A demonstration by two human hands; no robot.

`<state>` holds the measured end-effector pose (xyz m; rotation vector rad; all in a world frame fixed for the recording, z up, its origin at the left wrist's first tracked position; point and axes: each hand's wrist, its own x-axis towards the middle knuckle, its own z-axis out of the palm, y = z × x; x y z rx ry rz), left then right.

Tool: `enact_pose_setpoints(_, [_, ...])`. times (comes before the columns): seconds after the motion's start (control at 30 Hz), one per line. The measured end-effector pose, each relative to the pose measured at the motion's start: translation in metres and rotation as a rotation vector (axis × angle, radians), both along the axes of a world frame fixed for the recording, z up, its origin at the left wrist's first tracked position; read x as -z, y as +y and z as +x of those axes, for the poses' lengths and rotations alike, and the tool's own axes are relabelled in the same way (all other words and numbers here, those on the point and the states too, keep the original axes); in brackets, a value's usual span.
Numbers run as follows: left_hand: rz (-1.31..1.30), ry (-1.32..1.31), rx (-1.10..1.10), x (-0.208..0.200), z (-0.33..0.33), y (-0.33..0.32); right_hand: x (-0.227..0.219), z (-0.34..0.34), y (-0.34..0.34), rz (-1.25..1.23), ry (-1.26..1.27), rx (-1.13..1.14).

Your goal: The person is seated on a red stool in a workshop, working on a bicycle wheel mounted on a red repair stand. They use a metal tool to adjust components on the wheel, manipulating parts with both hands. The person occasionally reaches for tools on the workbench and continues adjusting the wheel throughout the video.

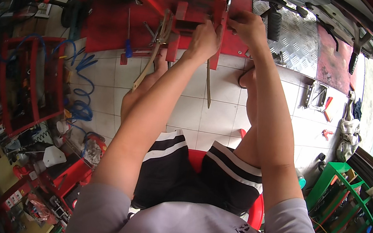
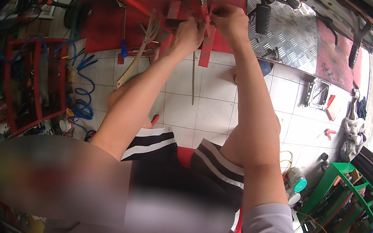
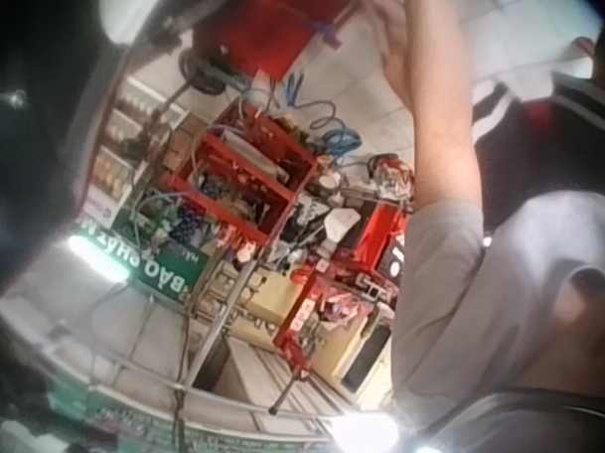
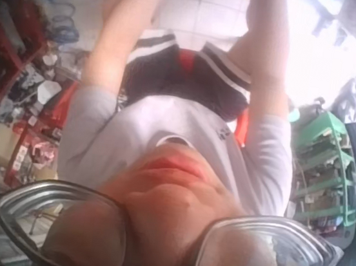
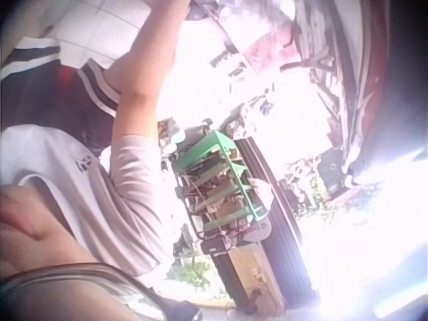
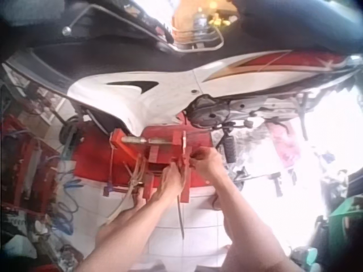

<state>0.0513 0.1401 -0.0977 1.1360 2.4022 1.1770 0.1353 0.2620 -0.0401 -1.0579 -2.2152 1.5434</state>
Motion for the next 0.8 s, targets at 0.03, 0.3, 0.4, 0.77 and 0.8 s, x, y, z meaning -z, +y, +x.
enact_pose_setpoints(0.03, [-0.042, -0.020, -0.009, 0.000, 0.002, 0.001, 0.002, 0.000, 0.001, 0.027, -0.007, -0.001])
enact_pose_setpoints(0.3, [-0.150, 0.007, -0.065, -0.012, 0.003, 0.001, 0.027, -0.008, -0.001, 0.213, -0.022, -0.018])
enact_pose_setpoints(0.4, [-0.210, -0.024, -0.030, -0.016, 0.005, 0.007, 0.037, -0.006, 0.002, 0.160, 0.016, 0.023])
enact_pose_setpoints(0.77, [-0.435, -0.633, -0.022, -0.073, 0.009, 0.009, 0.025, -0.001, -0.001, 0.185, -0.004, 0.034])
enact_pose_setpoints(0.8, [-0.432, -0.705, -0.033, -0.073, 0.009, 0.010, 0.026, -0.002, -0.001, 0.158, -0.002, 0.042])
